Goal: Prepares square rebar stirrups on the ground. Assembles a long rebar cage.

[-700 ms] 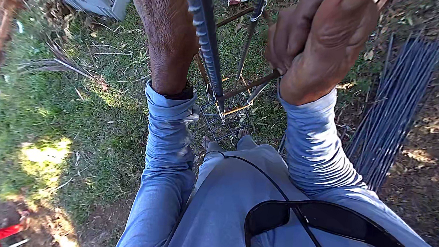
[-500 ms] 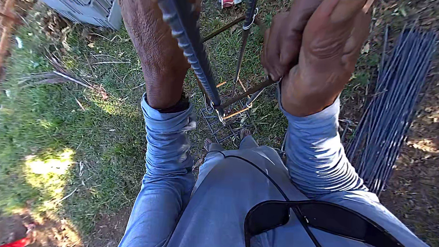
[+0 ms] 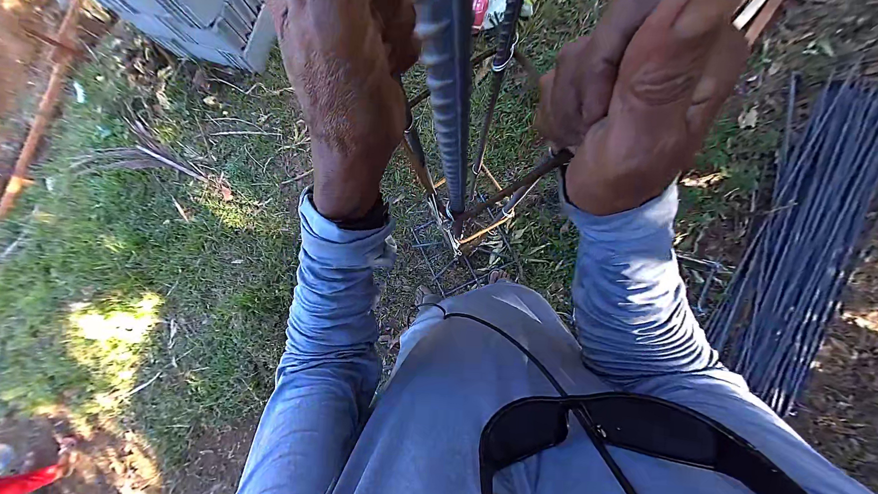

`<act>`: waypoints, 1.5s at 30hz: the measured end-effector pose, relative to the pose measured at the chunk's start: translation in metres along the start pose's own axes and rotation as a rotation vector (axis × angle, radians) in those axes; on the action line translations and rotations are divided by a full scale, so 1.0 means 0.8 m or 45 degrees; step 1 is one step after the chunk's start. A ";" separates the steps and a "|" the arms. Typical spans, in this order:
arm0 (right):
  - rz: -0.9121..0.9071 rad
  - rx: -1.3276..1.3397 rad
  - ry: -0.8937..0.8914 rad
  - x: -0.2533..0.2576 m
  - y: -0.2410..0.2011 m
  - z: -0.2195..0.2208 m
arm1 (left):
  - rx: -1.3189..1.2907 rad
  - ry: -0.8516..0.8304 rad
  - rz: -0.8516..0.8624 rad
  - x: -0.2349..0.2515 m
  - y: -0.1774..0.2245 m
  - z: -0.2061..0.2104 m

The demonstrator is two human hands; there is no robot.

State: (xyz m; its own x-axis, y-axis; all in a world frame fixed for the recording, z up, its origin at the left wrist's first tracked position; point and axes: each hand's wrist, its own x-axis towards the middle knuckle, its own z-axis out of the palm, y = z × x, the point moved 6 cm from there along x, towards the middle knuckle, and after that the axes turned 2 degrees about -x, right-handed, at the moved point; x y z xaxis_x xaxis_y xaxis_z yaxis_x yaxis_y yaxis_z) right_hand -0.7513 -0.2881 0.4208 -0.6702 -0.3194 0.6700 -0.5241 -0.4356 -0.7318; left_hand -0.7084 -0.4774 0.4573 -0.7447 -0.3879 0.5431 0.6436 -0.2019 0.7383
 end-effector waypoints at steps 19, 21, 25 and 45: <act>0.095 0.022 0.032 0.020 0.038 -0.113 | 0.060 -0.020 -0.053 0.045 -0.100 0.083; 0.105 -0.025 0.002 0.020 0.033 -0.120 | 0.168 -0.025 -0.004 0.048 -0.099 0.094; 0.083 -0.051 -0.027 0.033 0.033 -0.112 | 0.390 0.055 -0.010 0.038 -0.078 0.095; 0.001 -0.003 -0.226 0.046 0.016 0.015 | 0.169 0.064 0.069 0.048 0.007 0.012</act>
State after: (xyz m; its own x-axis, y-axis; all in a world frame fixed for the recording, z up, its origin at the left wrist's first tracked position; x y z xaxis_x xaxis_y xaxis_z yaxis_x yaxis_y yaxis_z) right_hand -0.7763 -0.3158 0.4376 -0.5675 -0.4635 0.6806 -0.5248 -0.4332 -0.7327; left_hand -0.7348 -0.4851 0.4863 -0.6977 -0.4400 0.5654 0.6511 -0.0603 0.7566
